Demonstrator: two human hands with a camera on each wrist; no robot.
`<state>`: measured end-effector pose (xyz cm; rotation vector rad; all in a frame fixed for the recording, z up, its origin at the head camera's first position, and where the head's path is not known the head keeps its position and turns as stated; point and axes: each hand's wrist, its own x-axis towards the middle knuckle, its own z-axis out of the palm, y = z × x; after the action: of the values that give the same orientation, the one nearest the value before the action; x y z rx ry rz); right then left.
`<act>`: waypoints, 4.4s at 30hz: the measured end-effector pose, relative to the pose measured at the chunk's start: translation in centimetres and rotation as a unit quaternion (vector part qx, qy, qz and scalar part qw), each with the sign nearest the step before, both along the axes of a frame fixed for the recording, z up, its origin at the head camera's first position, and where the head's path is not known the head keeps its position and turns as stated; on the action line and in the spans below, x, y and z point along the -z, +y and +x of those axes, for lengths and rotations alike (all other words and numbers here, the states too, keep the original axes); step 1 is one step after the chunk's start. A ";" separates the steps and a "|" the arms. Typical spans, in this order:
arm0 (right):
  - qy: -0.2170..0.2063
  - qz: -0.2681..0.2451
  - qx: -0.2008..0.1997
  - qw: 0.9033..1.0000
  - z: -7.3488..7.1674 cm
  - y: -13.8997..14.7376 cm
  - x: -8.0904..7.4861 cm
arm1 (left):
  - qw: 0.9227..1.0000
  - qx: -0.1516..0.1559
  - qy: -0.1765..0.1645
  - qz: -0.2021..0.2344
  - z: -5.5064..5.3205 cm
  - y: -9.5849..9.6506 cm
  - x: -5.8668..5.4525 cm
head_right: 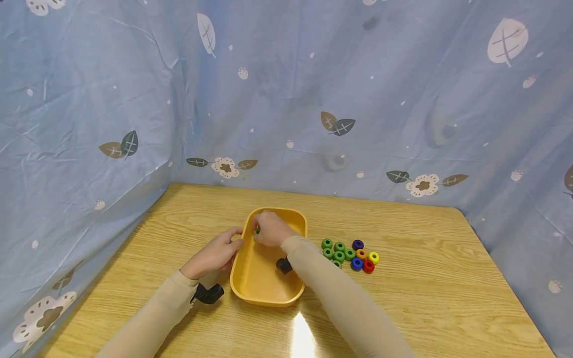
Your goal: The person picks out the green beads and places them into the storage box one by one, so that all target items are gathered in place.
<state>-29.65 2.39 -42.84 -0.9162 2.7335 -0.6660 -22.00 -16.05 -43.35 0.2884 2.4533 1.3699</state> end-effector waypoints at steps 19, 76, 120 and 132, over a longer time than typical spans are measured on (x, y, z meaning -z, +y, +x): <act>0.012 0.000 -0.007 1.000 0.2 0.1 0.2 | 1.000 -0.002 -0.005 0.004 0.0 0.0 0.3; 0.058 -0.192 0.064 0.978 9.7 13.5 -5.0 | 1.000 -0.016 -0.010 0.003 0.3 0.2 0.0; 0.075 -0.121 0.096 0.985 12.2 20.3 1.6 | 1.000 -0.013 -0.009 0.016 0.5 0.1 0.2; 0.076 -0.115 0.096 0.986 11.8 20.3 2.5 | 1.000 -0.019 -0.015 0.016 0.6 0.1 0.3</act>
<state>-17.84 22.67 -45.33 -0.7822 2.9523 -1.0052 -21.38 -15.92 -43.65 0.2294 2.4259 1.4200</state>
